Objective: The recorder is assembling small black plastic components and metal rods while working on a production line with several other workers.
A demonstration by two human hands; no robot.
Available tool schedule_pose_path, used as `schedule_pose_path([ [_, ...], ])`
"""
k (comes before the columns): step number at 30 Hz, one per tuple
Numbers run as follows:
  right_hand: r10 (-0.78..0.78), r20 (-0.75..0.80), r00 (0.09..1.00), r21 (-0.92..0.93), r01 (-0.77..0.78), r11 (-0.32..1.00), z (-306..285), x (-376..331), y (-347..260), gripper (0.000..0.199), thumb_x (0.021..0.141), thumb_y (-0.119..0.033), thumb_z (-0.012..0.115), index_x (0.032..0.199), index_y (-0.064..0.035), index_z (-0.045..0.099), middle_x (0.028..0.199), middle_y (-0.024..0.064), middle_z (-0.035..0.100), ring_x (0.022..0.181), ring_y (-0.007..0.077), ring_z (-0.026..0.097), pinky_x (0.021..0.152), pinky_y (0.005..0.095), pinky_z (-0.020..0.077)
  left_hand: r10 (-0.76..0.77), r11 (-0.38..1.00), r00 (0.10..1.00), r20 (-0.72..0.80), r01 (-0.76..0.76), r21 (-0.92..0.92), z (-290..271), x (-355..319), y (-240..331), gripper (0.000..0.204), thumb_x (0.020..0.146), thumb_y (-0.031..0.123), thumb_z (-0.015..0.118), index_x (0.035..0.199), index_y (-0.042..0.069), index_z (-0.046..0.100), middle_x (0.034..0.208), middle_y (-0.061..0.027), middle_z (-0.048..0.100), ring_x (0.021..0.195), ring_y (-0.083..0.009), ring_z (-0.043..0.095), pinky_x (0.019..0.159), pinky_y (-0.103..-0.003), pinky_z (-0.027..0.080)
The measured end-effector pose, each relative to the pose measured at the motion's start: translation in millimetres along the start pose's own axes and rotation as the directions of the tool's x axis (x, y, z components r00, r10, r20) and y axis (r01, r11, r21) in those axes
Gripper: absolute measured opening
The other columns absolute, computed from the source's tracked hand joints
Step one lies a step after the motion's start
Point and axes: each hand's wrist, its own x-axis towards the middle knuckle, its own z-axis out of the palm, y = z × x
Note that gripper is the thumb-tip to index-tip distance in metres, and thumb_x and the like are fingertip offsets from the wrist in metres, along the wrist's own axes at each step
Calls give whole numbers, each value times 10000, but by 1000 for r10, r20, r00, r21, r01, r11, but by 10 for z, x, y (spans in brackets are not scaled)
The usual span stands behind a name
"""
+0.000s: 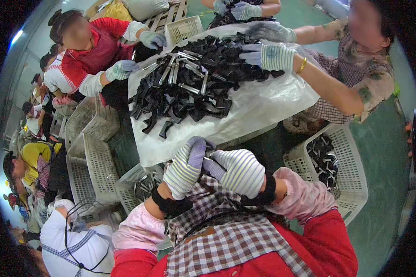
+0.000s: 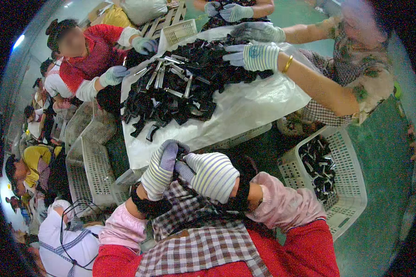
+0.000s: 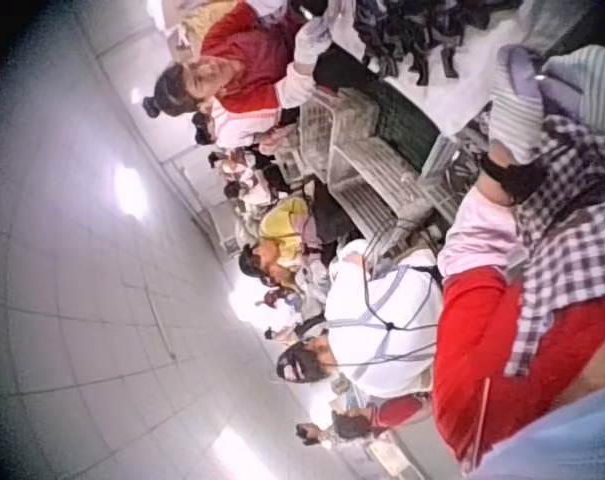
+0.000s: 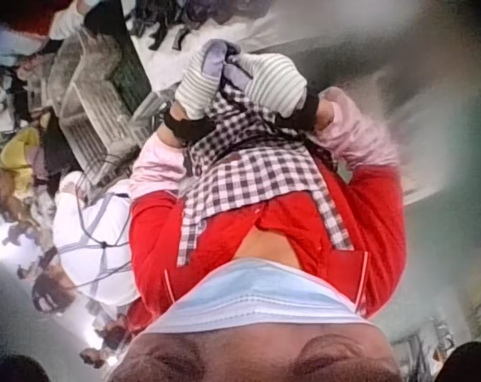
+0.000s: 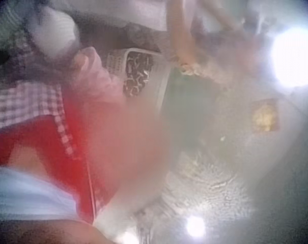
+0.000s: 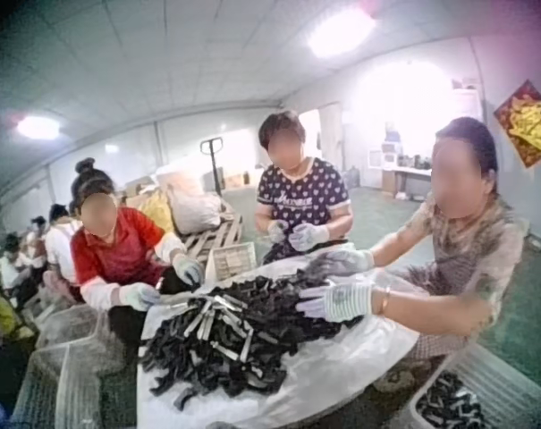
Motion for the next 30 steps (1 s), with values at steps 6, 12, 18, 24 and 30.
schedule_pose_path([
  [6,114,24,993,141,-117,983,-51,-90,243,336,930,-363,538,878,-46,636,739,211,627,695,398,623,601,463,485,61,982,991,119,-80,169,71,215,-8,470,1015,424,385,1148,31,604,980,-33,627,908,-132,555,860,-279,442],
  [12,338,-174,925,27,-338,941,-512,-451,833,418,935,-391,494,1100,-30,625,1021,221,653,939,389,632,812,440,503,-172,972,985,-12,172,160,-257,507,-98,428,1015,380,391,1191,40,582,767,-68,620,707,-143,598,619,-283,469],
  [18,519,-437,735,-464,-678,569,-1360,-2409,2898,452,939,-423,478,1141,-44,619,1059,204,654,1012,383,610,839,450,490,228,822,845,-483,98,560,-1088,638,-812,343,959,312,520,1126,23,598,951,-214,649,874,-373,615,820,-417,480],
  [24,806,-369,462,-612,-774,163,-1256,-3531,3884,389,918,-304,490,1159,-9,572,1045,285,629,946,422,623,809,497,493,184,420,964,-191,98,902,-943,595,-526,419,860,397,626,1134,79,605,1102,-204,583,980,-377,596,846,-443,487],
  [30,938,-150,313,-682,-720,131,-1434,-3046,3552,398,913,-313,487,1161,-14,570,1044,288,624,966,435,607,807,495,494,192,251,970,-149,98,963,-948,593,-573,427,810,298,661,1177,105,561,1067,-177,582,885,-360,621,759,-461,507],
])
